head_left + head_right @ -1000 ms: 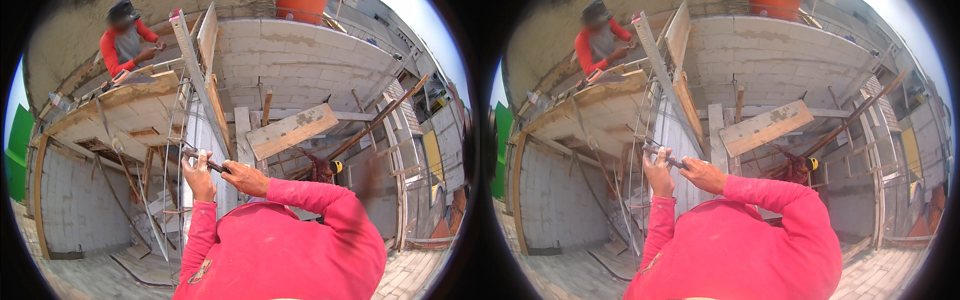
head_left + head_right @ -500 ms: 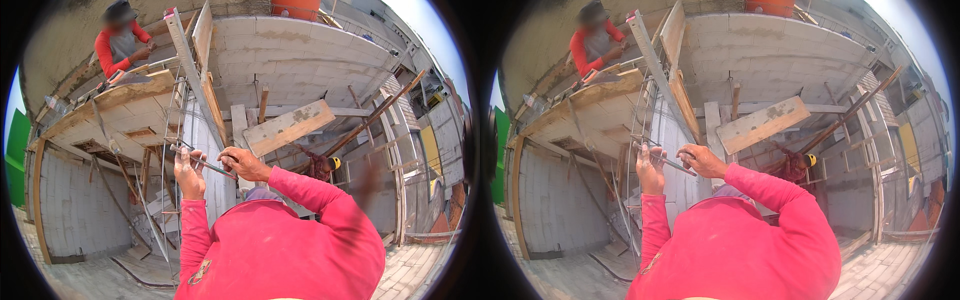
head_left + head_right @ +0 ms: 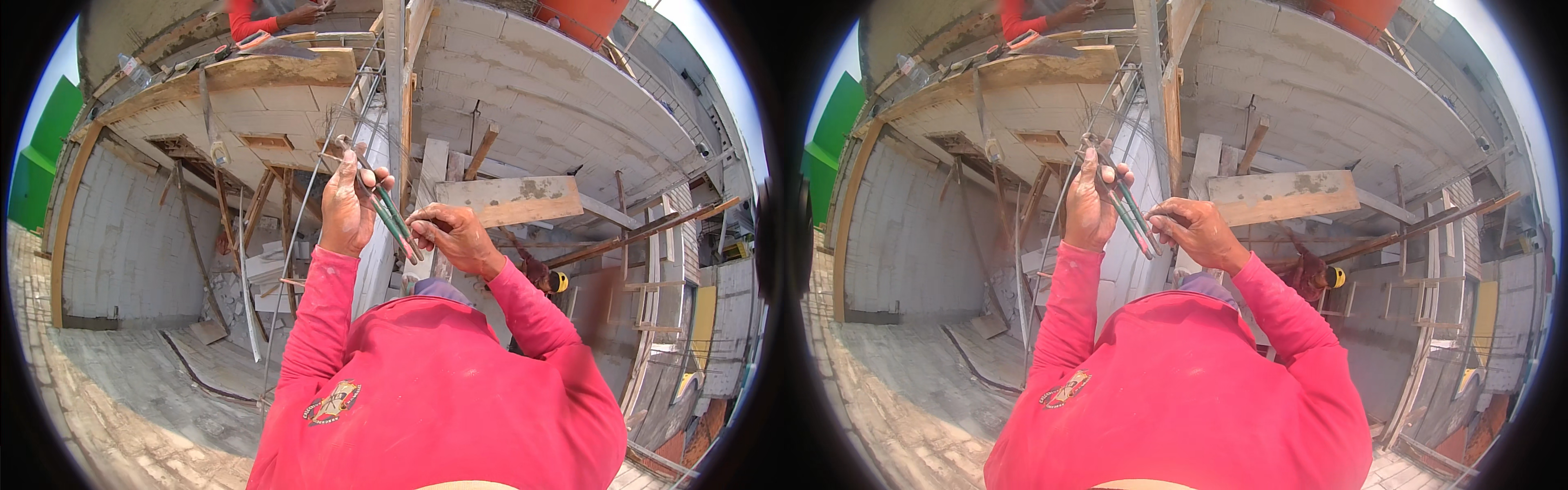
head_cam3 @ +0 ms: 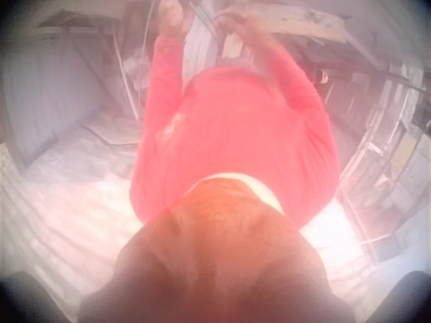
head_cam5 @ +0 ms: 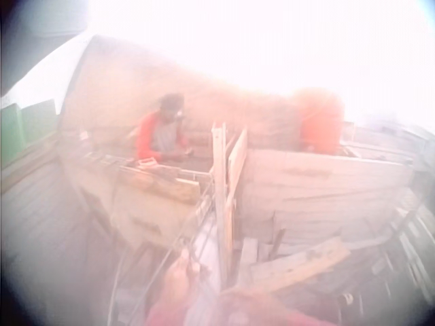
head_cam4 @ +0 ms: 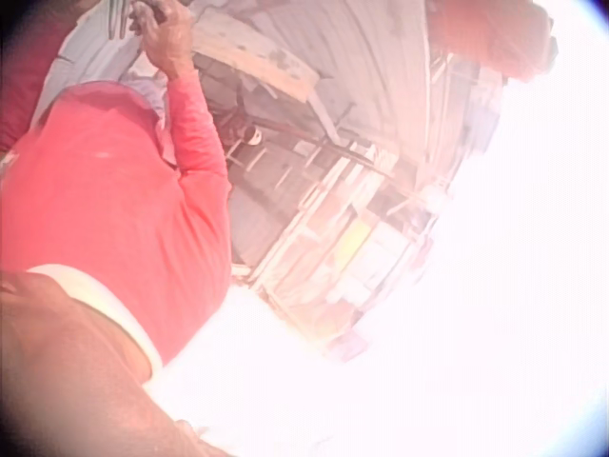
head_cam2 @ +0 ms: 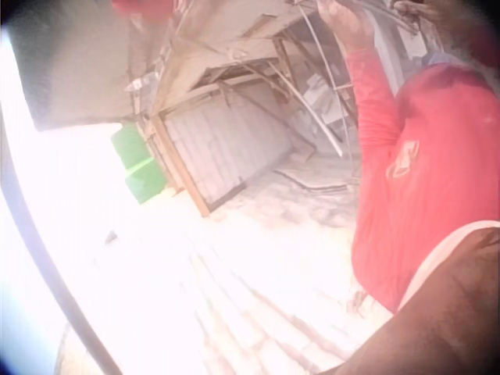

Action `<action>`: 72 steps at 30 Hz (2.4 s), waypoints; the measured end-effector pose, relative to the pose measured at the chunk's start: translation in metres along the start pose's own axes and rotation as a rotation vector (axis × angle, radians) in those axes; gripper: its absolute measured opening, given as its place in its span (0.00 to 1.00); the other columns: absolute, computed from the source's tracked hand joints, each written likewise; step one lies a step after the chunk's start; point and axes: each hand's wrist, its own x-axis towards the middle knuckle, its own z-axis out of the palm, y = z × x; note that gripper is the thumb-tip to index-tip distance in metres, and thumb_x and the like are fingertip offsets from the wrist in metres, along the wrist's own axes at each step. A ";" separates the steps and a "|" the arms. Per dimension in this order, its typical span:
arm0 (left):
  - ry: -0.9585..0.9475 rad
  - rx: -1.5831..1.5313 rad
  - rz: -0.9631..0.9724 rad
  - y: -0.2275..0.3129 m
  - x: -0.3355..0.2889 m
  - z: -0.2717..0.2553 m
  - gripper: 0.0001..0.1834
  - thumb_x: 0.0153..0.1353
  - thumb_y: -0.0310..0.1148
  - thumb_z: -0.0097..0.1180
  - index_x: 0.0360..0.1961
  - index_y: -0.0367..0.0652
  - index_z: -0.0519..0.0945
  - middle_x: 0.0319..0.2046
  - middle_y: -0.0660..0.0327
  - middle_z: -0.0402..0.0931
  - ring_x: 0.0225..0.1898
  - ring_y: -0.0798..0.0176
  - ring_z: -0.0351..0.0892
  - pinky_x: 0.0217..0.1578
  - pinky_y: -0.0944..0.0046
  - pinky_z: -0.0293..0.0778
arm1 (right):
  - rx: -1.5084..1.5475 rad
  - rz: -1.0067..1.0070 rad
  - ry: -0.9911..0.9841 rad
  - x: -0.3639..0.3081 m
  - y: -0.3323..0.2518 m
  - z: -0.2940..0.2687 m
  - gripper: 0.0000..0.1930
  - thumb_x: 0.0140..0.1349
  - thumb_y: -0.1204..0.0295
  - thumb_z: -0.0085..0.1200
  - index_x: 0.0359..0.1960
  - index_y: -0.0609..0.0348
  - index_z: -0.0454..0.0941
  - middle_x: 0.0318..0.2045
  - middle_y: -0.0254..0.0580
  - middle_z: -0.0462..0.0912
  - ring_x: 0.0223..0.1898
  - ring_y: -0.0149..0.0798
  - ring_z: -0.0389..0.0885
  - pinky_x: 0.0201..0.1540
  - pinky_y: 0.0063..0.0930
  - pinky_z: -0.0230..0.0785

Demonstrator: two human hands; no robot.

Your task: The person assembles and adjusts metal scaffolding components on a construction site. They use pliers to tighten wire ties on the scaffolding frame and handle wooden planks to position them on the structure.

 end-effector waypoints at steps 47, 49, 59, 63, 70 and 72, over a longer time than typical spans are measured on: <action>-0.086 -0.538 -0.057 -0.009 0.002 -0.033 0.22 0.79 0.32 0.47 0.68 0.31 0.67 0.23 0.70 0.64 0.36 0.66 0.77 0.54 0.58 0.80 | 0.582 0.427 0.052 -0.036 0.025 -0.007 0.15 0.79 0.62 0.48 0.46 0.61 0.80 0.24 0.20 0.63 0.23 0.20 0.57 0.27 0.18 0.53; 0.027 -0.180 -0.040 -0.010 -0.002 -0.036 0.21 0.79 0.33 0.46 0.66 0.33 0.68 0.23 0.71 0.63 0.36 0.66 0.80 0.49 0.58 0.83 | 0.158 0.099 0.280 -0.034 0.022 -0.017 0.14 0.78 0.62 0.49 0.44 0.59 0.82 0.24 0.28 0.71 0.24 0.21 0.63 0.27 0.20 0.57; -0.258 0.587 -0.036 -0.017 -0.025 -0.013 0.24 0.81 0.41 0.42 0.68 0.35 0.64 0.21 0.70 0.62 0.32 0.63 0.84 0.34 0.63 0.81 | 0.114 0.249 -0.297 -0.035 -0.016 -0.046 0.23 0.74 0.58 0.55 0.63 0.59 0.72 0.35 0.43 0.85 0.34 0.31 0.81 0.36 0.28 0.73; -0.345 0.749 -0.176 -0.008 -0.046 -0.009 0.29 0.81 0.41 0.44 0.74 0.35 0.60 0.28 0.63 0.76 0.29 0.70 0.79 0.33 0.68 0.78 | 0.556 0.203 -0.482 -0.032 -0.021 -0.056 0.29 0.74 0.54 0.55 0.67 0.62 0.66 0.42 0.47 0.84 0.41 0.37 0.86 0.45 0.32 0.81; -0.372 1.034 0.079 -0.041 -0.078 0.005 0.31 0.76 0.35 0.50 0.77 0.39 0.61 0.42 0.59 0.81 0.36 0.71 0.77 0.39 0.70 0.76 | 0.271 0.282 0.065 -0.020 0.002 -0.008 0.17 0.77 0.60 0.52 0.43 0.65 0.80 0.28 0.36 0.82 0.27 0.27 0.80 0.33 0.27 0.78; -0.297 0.916 -0.026 -0.046 -0.083 0.003 0.30 0.78 0.37 0.48 0.76 0.38 0.62 0.44 0.60 0.81 0.38 0.72 0.78 0.42 0.70 0.75 | 0.108 0.193 0.168 -0.020 0.007 0.003 0.15 0.76 0.62 0.53 0.41 0.64 0.81 0.27 0.35 0.82 0.26 0.27 0.79 0.32 0.27 0.75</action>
